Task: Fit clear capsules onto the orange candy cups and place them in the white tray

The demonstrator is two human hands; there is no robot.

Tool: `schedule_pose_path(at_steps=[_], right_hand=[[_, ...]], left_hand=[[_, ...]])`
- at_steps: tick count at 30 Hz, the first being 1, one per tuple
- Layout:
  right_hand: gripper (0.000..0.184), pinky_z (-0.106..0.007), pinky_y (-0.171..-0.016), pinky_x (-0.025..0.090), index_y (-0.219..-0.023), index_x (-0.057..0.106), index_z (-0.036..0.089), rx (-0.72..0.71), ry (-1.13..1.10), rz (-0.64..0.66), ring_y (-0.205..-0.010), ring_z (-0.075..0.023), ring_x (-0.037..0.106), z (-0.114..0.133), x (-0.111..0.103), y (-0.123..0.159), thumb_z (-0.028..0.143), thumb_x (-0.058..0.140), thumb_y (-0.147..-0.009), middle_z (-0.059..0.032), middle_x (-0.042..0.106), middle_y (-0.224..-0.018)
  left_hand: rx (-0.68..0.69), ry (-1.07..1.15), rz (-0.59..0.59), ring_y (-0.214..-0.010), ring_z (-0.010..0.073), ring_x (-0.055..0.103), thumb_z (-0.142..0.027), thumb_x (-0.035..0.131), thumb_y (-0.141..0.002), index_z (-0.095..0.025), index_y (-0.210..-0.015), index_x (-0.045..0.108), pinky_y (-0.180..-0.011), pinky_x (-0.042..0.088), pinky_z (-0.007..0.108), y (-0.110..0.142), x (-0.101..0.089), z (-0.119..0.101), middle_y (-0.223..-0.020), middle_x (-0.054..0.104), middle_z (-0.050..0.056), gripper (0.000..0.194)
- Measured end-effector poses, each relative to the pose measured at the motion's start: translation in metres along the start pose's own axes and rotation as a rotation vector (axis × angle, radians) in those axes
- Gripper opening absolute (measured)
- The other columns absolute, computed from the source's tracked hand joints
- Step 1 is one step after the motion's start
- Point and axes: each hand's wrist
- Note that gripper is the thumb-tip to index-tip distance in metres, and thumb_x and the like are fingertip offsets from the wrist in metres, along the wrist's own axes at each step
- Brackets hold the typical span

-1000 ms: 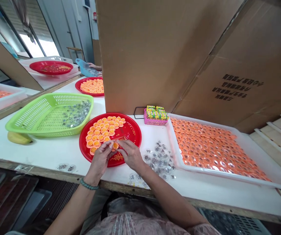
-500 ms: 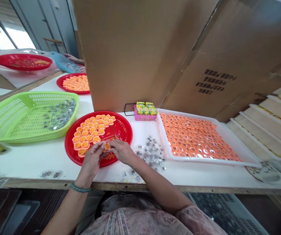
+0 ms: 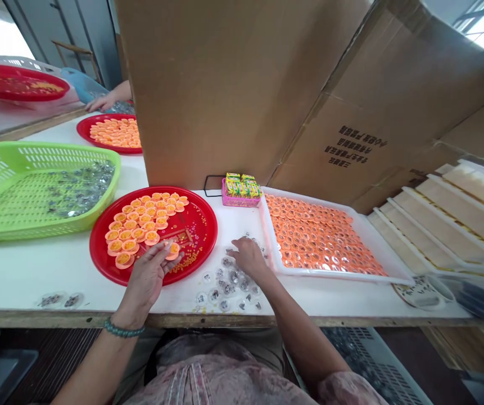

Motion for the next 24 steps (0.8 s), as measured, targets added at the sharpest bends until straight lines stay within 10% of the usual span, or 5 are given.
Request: schedule_pose_path(at_steps=[18, 24], right_hand=[[0.015, -0.023, -0.067, 0.041, -0.093, 0.064, 0.017, 0.006, -0.234, -0.061, -0.073, -0.014, 0.06, -0.013, 0.017, 0.003, 0.02, 0.065, -0.079, -0.0035, 0.065, -0.082], [0.013, -0.023, -0.057, 0.039, -0.079, 0.062, 0.018, 0.032, -0.762, -0.092, -0.061, -0.0121, 0.053, 0.0, 0.005, 0.013, 0.028, 0.067, -0.074, 0.0018, 0.057, -0.065]], left_hand=[[-0.059, -0.046, 0.0, -0.073, 0.0196, 0.067, -0.01, 0.069, -0.069, -0.012, -0.08, 0.063, -0.073, 0.057, 0.034, 0.016, 0.004, 0.008, -0.076, 0.067, 0.004, 0.013], [-0.048, -0.055, 0.066, -0.074, 0.0187, 0.067, -0.014, 0.07, -0.071, -0.013, -0.081, 0.065, -0.073, 0.057, 0.033, 0.018, -0.001, 0.014, -0.076, 0.068, 0.005, 0.012]])
Point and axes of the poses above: each hand's wrist, its own y-axis away from the middle knuckle, its own x-axis out of the palm, z = x × y
